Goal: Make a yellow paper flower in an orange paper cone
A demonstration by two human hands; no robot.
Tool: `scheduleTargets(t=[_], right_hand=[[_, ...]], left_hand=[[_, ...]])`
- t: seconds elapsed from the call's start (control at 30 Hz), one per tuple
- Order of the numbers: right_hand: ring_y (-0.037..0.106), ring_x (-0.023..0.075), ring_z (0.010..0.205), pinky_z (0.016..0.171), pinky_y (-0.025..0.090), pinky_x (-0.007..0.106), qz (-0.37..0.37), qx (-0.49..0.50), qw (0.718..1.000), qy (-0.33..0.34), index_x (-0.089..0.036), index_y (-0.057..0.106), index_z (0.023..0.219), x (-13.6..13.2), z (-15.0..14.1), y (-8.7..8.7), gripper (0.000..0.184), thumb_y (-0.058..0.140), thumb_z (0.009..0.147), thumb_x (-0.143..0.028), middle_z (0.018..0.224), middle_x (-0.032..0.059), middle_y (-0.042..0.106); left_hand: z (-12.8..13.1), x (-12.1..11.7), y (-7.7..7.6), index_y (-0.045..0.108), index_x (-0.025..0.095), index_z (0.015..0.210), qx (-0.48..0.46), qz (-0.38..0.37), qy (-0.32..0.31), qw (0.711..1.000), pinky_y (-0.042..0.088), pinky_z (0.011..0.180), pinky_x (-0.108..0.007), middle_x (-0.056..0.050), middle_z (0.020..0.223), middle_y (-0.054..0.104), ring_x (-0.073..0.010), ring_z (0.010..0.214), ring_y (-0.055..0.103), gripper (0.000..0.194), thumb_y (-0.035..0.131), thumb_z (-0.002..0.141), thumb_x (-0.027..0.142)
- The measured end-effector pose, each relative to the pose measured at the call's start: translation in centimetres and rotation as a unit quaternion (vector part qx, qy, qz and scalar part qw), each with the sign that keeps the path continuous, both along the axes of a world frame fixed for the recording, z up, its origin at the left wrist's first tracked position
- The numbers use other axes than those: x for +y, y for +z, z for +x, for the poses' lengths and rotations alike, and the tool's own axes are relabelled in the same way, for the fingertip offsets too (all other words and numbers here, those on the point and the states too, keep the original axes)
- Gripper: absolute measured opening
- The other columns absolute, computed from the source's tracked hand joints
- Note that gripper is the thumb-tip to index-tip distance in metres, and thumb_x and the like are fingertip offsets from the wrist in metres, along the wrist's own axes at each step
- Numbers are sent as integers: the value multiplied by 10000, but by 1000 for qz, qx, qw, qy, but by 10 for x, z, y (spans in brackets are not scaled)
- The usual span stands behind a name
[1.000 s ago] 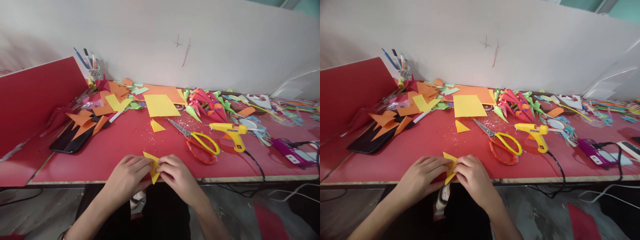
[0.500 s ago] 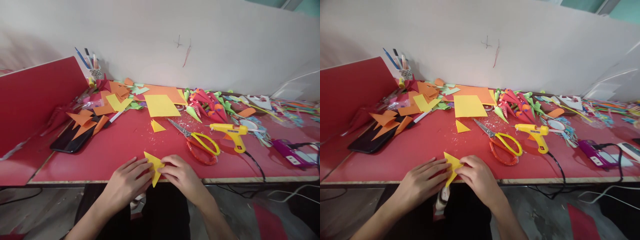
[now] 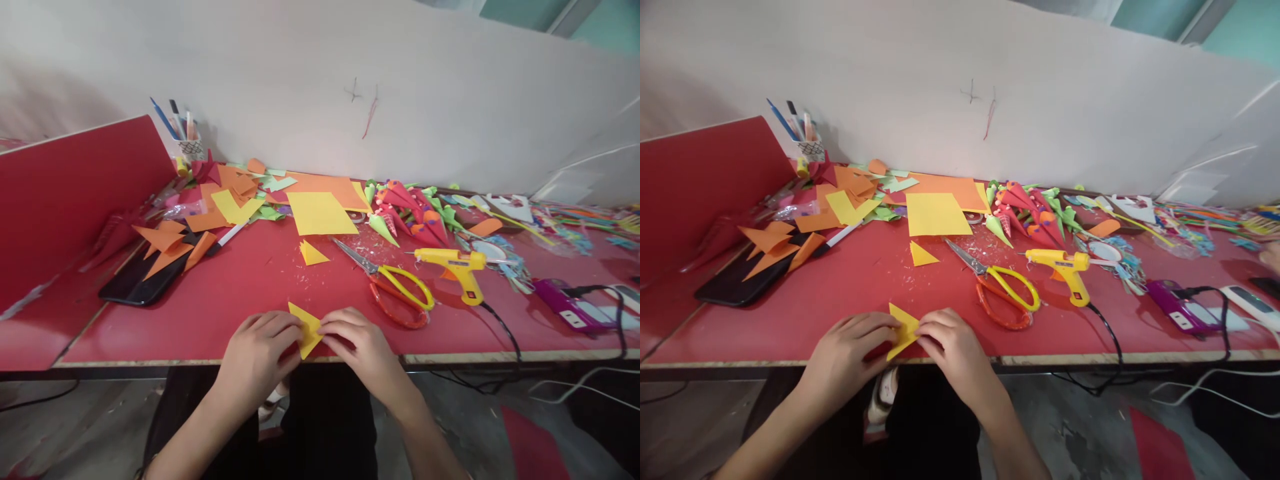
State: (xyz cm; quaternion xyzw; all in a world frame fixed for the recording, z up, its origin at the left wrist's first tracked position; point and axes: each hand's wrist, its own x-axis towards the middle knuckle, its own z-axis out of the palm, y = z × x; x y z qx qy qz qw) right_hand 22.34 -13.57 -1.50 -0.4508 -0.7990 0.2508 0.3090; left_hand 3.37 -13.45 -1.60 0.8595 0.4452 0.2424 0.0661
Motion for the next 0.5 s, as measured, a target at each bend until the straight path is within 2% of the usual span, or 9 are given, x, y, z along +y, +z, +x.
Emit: scheduleTargets(t=[0.33, 0.5], right_hand=[[550, 113, 795, 727, 442, 222, -33, -1, 999, -9, -198, 604, 819, 7, -2, 2, 121, 506, 810, -126, 827, 7, 583], [539, 125, 776, 709, 435, 241, -44, -8, 999, -19, -191, 592, 787, 9, -2, 4, 92, 510, 816, -161, 805, 13, 551]], left_hand=[[8, -1, -2, 603, 211, 786, -3, -8, 43, 999, 413, 663, -307, 13, 840, 650, -173, 783, 585, 77, 529, 776, 191], [9, -3, -4, 586, 196, 752, -33, -4, 77, 996, 394, 717, -342, 17, 820, 655, -173, 766, 587, 69, 535, 788, 226]])
